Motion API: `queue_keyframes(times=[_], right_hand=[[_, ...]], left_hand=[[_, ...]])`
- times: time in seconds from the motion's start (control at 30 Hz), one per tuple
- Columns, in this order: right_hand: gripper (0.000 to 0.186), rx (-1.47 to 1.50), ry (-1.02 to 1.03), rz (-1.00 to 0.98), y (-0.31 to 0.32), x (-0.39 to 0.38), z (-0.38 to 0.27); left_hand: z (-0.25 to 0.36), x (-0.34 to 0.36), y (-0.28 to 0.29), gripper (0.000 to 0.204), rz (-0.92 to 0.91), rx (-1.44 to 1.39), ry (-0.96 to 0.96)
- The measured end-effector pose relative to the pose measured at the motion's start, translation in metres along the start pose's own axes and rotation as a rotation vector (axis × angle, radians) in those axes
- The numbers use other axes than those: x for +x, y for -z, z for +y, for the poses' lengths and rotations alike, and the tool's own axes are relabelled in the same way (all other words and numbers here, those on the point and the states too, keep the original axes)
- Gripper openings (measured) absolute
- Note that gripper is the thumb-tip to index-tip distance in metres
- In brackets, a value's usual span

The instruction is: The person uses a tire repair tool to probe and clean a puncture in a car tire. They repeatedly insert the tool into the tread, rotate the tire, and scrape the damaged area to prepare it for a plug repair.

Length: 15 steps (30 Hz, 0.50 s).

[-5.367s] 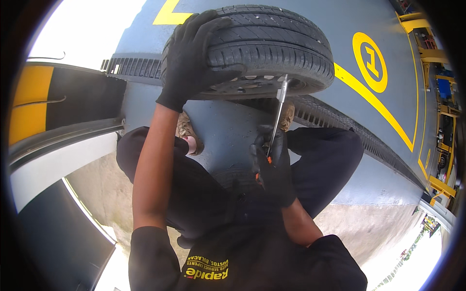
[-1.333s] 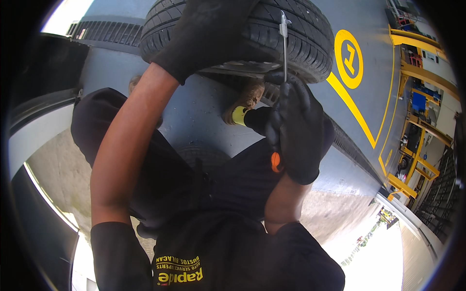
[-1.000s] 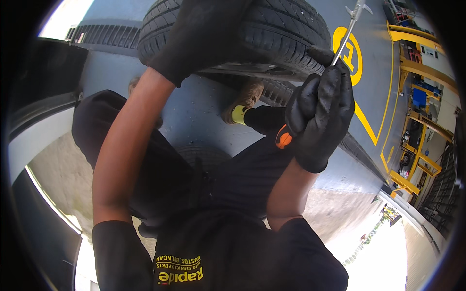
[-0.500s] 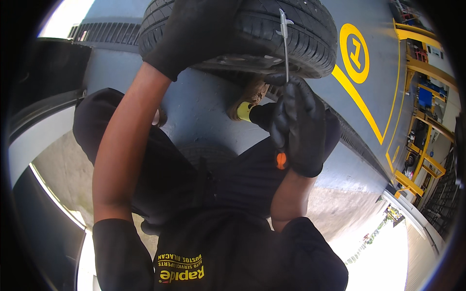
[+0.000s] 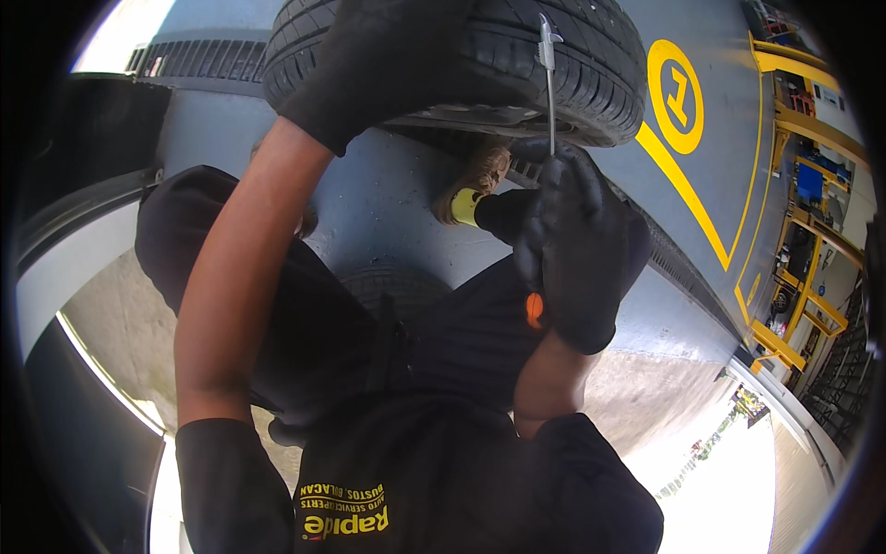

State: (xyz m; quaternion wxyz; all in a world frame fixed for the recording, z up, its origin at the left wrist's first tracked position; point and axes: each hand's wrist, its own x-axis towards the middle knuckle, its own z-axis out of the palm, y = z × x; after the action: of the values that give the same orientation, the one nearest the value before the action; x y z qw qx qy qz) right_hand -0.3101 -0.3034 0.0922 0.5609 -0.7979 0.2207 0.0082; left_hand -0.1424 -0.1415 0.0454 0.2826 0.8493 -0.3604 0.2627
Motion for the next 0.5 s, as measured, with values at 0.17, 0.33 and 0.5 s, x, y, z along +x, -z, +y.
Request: queue_keyframes(times=[0.17,0.33,0.5], right_hand=[[0.030,0.534,0.455,0.083,0.000,0.015,0.005],[0.030,0.629,0.288,-0.010,0.014,0.018,-0.005],[0.029,0.158,0.066,-0.102,-0.004,-0.002,0.005]], left_hand=[[0.008,0.005,0.008,0.099,-0.095,-0.005,0.072],[0.018,-0.003,0.009,0.099,-0.015,0.014,0.004],[0.010,-0.006,0.003,0.096,0.045,-0.041,-0.001]])
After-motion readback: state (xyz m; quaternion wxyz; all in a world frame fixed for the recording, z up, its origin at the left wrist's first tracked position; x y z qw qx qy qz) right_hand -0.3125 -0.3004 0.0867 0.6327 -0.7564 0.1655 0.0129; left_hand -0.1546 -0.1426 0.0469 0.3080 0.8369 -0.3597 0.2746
